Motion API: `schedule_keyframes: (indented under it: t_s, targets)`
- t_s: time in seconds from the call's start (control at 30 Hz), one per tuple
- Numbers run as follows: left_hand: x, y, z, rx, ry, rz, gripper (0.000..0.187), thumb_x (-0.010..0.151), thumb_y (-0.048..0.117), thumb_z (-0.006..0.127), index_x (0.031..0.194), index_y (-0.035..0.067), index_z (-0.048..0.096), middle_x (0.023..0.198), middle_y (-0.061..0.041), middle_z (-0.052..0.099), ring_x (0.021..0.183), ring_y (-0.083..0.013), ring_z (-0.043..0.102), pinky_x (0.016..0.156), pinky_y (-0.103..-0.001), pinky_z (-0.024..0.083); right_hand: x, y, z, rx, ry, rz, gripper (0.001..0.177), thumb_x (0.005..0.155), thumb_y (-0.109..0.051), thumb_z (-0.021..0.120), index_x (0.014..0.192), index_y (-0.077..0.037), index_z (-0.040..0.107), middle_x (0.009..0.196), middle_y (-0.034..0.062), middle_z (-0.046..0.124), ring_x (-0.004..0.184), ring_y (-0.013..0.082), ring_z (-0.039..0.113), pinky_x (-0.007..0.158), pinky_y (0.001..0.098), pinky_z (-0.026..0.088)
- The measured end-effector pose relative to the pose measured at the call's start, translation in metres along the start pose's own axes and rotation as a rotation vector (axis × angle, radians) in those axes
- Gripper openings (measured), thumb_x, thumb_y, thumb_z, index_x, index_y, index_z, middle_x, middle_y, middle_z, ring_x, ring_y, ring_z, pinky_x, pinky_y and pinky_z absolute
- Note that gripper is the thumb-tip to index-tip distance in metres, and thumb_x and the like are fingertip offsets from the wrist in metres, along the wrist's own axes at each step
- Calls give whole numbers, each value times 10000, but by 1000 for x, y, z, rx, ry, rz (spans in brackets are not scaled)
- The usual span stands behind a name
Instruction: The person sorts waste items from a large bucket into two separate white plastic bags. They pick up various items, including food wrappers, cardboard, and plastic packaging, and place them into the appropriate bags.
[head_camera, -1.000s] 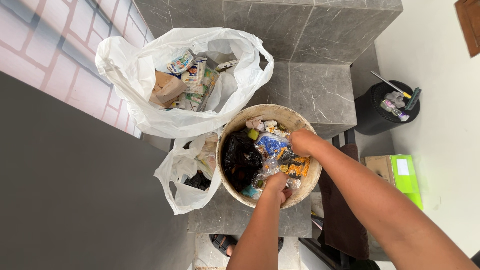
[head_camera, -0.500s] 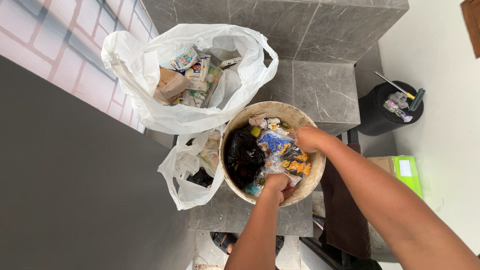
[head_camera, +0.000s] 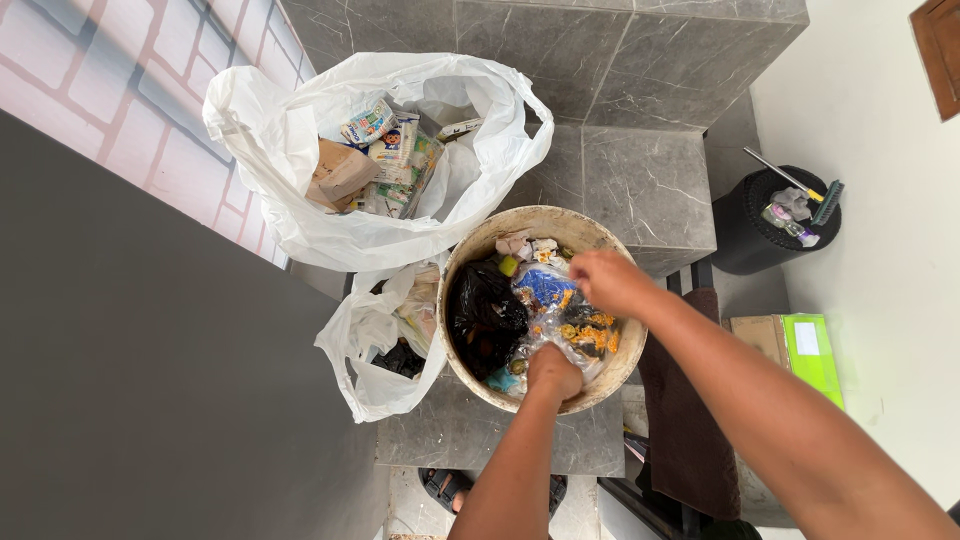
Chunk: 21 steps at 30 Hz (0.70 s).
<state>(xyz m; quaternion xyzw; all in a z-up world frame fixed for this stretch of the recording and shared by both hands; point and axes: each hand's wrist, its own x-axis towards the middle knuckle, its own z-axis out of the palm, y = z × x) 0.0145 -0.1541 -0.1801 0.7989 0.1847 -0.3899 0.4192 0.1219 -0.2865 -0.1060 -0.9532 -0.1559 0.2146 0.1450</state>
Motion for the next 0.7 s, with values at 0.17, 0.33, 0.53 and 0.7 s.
schedule_keyframes:
  t_s: [0.17,0.33,0.53,0.7]
  targets:
    - [-2,0,-2,236,-92,141,417,847,80,665,1258,14,684,1363,-213,632,1276,-351,607,1064,-384,499,-16,-24,8,-296,-285,160,599,884,101,545,1401,-194,613,1344,104,663,1225,242,654,1079,394,513]
    - [-30,4,-36,314,-46,129,370,899,182,668,1245,55,703,1370,-171,643,1257,-337,619,1041,-410,508,-10,-19,15,-337,-425,160,673,865,110,524,1492,-133,522,1363,168,644,1258,293,636,1071,390,527]
    - [-52,-9,-112,67,274,242,409,851,151,717,1259,175,723,1217,-160,710,1122,-335,685,1003,-395,533,-14,-3,8,99,-21,-49,619,824,148,429,1347,-101,646,1361,143,660,1265,297,624,1122,400,445]
    - [-67,-16,-137,-81,417,440,382,881,54,639,1236,146,747,1030,-211,742,932,-362,726,879,-413,563,-37,-23,2,163,-72,101,462,923,18,468,1322,-126,651,1295,128,699,1196,270,685,1069,386,515]
